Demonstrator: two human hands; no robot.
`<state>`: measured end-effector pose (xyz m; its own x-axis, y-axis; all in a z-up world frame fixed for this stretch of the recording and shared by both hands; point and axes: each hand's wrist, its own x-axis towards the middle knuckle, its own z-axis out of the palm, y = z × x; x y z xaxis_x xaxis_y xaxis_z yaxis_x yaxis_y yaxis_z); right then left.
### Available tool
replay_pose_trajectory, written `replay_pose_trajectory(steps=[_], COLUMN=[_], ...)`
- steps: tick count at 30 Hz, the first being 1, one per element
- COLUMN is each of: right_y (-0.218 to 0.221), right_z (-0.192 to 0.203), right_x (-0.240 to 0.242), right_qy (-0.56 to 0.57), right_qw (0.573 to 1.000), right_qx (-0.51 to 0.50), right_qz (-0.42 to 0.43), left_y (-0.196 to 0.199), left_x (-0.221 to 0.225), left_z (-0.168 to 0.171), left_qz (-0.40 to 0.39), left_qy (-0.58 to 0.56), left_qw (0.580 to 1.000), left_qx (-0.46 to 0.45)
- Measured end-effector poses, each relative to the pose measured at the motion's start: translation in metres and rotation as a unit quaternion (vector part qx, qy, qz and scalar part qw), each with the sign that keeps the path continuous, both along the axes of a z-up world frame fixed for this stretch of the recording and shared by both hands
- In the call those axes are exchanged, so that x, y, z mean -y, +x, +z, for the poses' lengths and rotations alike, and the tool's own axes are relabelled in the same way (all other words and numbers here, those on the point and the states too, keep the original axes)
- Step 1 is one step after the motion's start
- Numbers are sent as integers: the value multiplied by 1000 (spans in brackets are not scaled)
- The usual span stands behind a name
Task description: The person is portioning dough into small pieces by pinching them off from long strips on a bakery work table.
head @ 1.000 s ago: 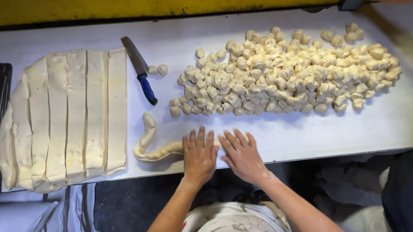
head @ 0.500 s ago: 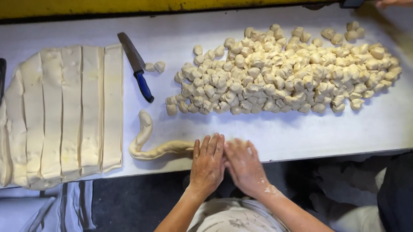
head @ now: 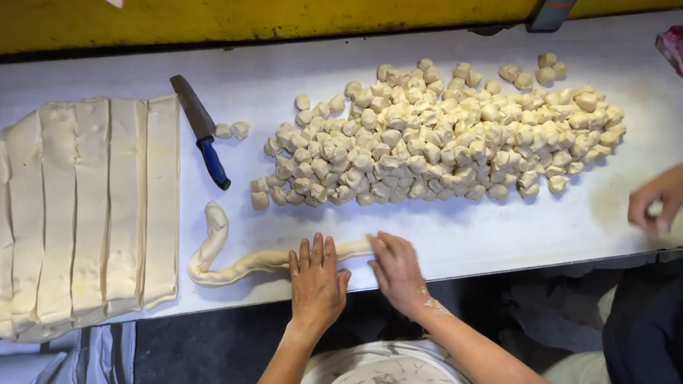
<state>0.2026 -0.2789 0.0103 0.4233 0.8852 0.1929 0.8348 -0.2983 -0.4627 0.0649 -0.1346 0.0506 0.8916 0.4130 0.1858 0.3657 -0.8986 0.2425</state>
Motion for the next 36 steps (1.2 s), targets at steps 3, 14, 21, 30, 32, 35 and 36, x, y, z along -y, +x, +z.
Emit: replay_pose_trajectory(steps=[3, 14, 21, 30, 32, 35, 36], right_y=[5, -9, -25, -11, -3, 5, 8], right_z=[-18, 98, 46, 50, 51, 80, 79], right_x=[7, -29, -62, -66, -63, -63, -64], right_qy=[43, -73, -28, -89, -108, -109, -107], right_qw=[994, 855, 892, 943, 952, 964, 964], right_qx=[-29, -467, -351, -250, -223, -187, -188], right_qz=[-99, -214, -282, -198, -180, -155, -153], left_y=[20, 28, 27, 41, 50, 58, 62], left_x=[7, -20, -28, -1, 3, 5, 1], left_z=[-7, -12, -6, -28, -36, -29, -30], left_qz=[52, -25, -42, 20, 58, 79, 81], left_qy=[-44, -264, -262, -247, -315, -302, -299], left_qw=[997, 964, 961, 966, 947, 950, 950], left_qx=[-32, 34, 74, 68, 25, -28, -28])
